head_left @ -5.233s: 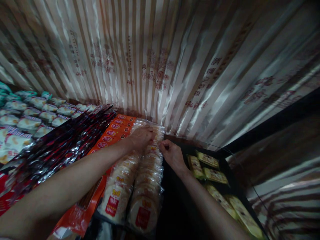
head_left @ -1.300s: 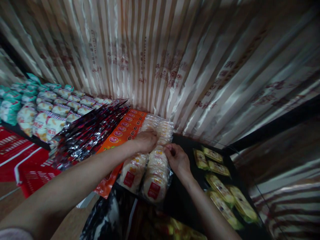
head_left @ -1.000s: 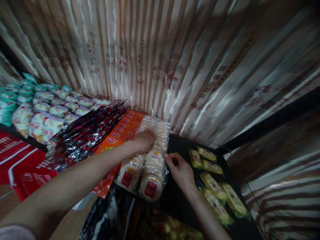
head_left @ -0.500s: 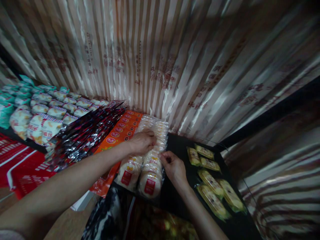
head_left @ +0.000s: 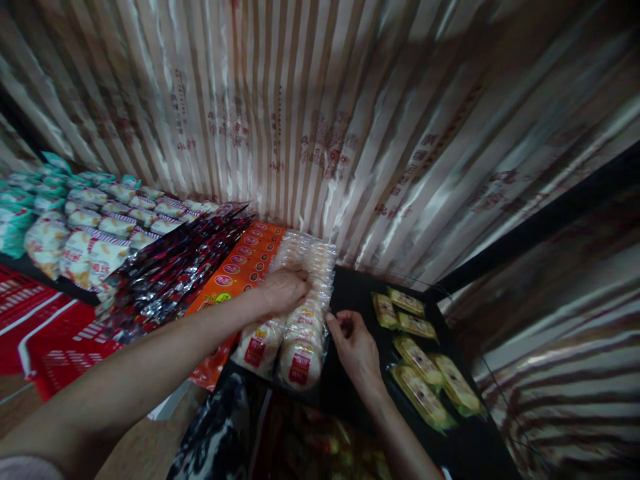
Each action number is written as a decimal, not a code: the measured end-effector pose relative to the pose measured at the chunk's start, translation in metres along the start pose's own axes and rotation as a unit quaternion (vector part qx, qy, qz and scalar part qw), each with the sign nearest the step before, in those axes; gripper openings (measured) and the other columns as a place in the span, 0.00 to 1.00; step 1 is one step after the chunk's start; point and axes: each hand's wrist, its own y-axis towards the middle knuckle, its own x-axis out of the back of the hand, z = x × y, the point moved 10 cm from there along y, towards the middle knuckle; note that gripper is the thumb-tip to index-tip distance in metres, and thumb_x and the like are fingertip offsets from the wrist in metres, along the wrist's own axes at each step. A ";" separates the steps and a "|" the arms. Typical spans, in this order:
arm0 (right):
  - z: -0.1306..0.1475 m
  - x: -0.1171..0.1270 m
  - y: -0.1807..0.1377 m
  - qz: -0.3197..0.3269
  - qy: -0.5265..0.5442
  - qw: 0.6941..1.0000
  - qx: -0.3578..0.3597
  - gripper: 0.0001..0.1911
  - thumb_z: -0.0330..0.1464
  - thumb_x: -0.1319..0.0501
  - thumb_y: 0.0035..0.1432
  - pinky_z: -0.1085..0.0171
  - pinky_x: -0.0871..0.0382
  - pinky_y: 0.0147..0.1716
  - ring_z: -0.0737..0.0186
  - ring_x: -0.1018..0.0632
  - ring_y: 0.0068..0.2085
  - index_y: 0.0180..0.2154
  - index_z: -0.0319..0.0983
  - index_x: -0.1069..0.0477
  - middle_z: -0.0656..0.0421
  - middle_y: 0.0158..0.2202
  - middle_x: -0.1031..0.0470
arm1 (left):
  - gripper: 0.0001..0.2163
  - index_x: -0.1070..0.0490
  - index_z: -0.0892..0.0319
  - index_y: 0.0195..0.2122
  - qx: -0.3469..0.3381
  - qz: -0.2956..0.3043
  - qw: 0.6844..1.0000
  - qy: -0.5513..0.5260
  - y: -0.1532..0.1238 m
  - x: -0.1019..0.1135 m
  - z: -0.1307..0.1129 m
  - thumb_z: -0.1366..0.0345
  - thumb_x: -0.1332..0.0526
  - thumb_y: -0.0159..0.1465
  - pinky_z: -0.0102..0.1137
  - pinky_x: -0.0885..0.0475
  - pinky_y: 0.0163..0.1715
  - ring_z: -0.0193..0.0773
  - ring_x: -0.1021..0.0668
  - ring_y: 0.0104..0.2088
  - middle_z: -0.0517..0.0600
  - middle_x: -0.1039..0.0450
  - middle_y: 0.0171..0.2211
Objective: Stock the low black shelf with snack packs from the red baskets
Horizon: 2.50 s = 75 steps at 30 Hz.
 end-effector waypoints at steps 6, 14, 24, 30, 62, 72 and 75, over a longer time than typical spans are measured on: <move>-0.014 -0.018 -0.016 0.094 0.046 0.994 -0.003 0.19 0.50 0.44 0.49 0.69 0.43 0.20 0.68 0.36 0.20 0.22 0.41 0.35 0.65 0.17 0.38 | 0.08 0.28 0.60 0.30 0.015 0.013 1.000 -0.016 0.000 -0.003 0.002 0.67 0.46 0.59 0.33 0.31 0.39 0.43 0.26 0.41 0.53 0.28 0.36; 0.002 -0.020 -0.016 0.041 0.151 0.988 -0.002 0.18 0.48 0.43 0.49 0.70 0.42 0.20 0.69 0.39 0.21 0.22 0.40 0.37 0.65 0.18 0.40 | 0.08 0.27 0.60 0.29 0.038 0.016 0.998 -0.048 -0.002 -0.003 0.006 0.67 0.46 0.58 0.31 0.31 0.38 0.41 0.26 0.39 0.53 0.27 0.34; -0.007 -0.027 -0.018 0.020 0.130 0.991 -0.030 0.17 0.49 0.45 0.51 0.68 0.39 0.21 0.67 0.35 0.20 0.25 0.41 0.36 0.65 0.19 0.36 | 0.08 0.29 0.59 0.31 0.040 -0.002 0.997 -0.066 -0.014 0.006 0.005 0.67 0.47 0.61 0.30 0.32 0.39 0.40 0.27 0.42 0.52 0.28 0.36; -0.007 -0.029 -0.017 0.017 0.139 0.990 -0.011 0.18 0.49 0.46 0.52 0.68 0.40 0.20 0.68 0.35 0.19 0.26 0.41 0.36 0.65 0.19 0.35 | 0.05 0.30 0.59 0.30 0.002 -0.015 0.999 -0.034 -0.026 0.010 -0.011 0.66 0.43 0.59 0.31 0.32 0.36 0.40 0.27 0.39 0.51 0.28 0.37; 0.023 -0.023 -0.029 -0.016 0.010 0.999 0.040 0.14 0.43 0.43 0.50 0.66 0.34 0.28 0.63 0.27 0.27 0.34 0.40 0.30 0.60 0.27 0.26 | 0.08 0.29 0.62 0.33 0.042 0.002 0.999 -0.013 -0.025 -0.002 -0.003 0.67 0.47 0.61 0.30 0.32 0.34 0.41 0.27 0.40 0.53 0.27 0.35; 0.030 -0.021 -0.030 -0.047 -0.042 0.993 0.102 0.17 0.45 0.46 0.54 0.64 0.35 0.33 0.61 0.26 0.31 0.35 0.39 0.30 0.57 0.30 0.26 | 0.08 0.31 0.59 0.39 0.203 -0.285 0.934 -0.072 -0.102 0.046 -0.037 0.69 0.48 0.63 0.40 0.35 0.51 0.44 0.33 0.52 0.55 0.34 0.49; 0.031 -0.021 -0.032 -0.058 -0.048 0.990 0.120 0.17 0.44 0.47 0.55 0.63 0.35 0.35 0.60 0.26 0.33 0.35 0.39 0.30 0.57 0.31 0.26 | 0.14 0.36 0.62 0.49 0.326 -0.386 0.860 -0.062 -0.149 0.027 -0.054 0.69 0.48 0.63 0.51 0.42 0.56 0.53 0.47 0.62 0.60 0.46 0.60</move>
